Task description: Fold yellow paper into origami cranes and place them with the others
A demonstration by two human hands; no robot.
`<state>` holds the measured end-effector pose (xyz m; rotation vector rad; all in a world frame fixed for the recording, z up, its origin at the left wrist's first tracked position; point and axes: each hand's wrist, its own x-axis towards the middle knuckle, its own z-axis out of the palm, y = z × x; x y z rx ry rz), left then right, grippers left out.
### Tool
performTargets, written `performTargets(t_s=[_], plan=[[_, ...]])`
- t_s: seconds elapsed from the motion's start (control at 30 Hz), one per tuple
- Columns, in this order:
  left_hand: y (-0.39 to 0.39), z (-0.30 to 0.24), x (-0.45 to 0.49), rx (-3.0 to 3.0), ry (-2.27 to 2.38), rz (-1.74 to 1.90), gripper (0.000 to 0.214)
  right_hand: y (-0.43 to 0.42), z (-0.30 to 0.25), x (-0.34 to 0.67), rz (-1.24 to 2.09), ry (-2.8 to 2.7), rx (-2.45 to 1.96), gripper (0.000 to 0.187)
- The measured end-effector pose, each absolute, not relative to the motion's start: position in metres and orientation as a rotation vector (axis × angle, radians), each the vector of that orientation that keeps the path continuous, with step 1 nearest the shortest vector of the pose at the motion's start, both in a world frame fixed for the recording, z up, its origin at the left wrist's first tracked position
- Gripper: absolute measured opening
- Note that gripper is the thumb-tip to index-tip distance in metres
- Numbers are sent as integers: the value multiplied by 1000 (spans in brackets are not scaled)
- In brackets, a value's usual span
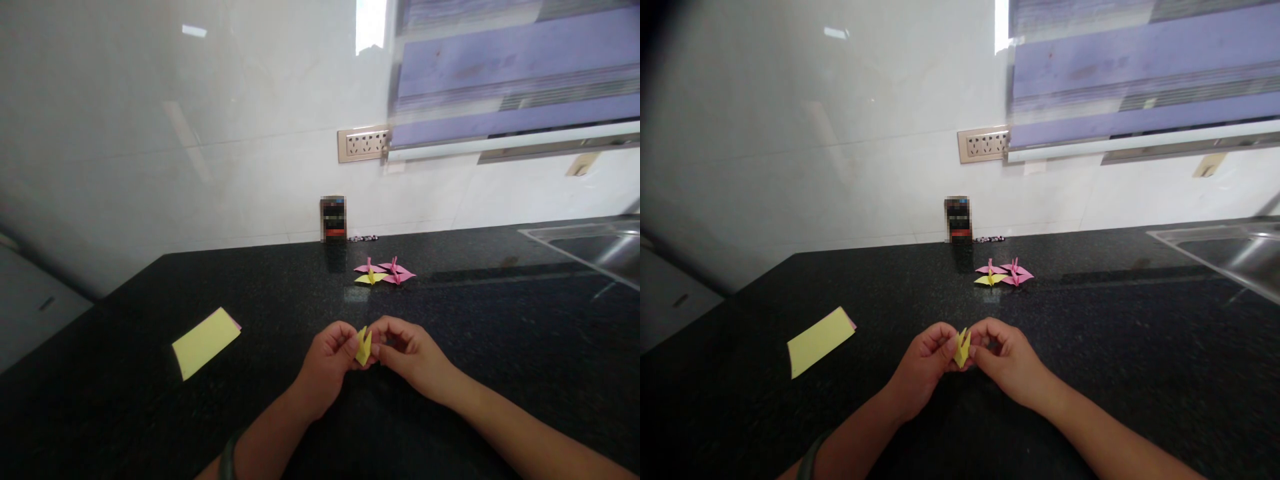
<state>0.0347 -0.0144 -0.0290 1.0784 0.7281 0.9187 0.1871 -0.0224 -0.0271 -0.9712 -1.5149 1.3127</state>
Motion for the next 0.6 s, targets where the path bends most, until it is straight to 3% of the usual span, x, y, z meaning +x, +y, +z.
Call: performTargets(t_s=[0.6], plan=[[-14, -29, 35, 1199, 815, 866, 16, -23, -17, 197, 825, -1993, -1148, 8]])
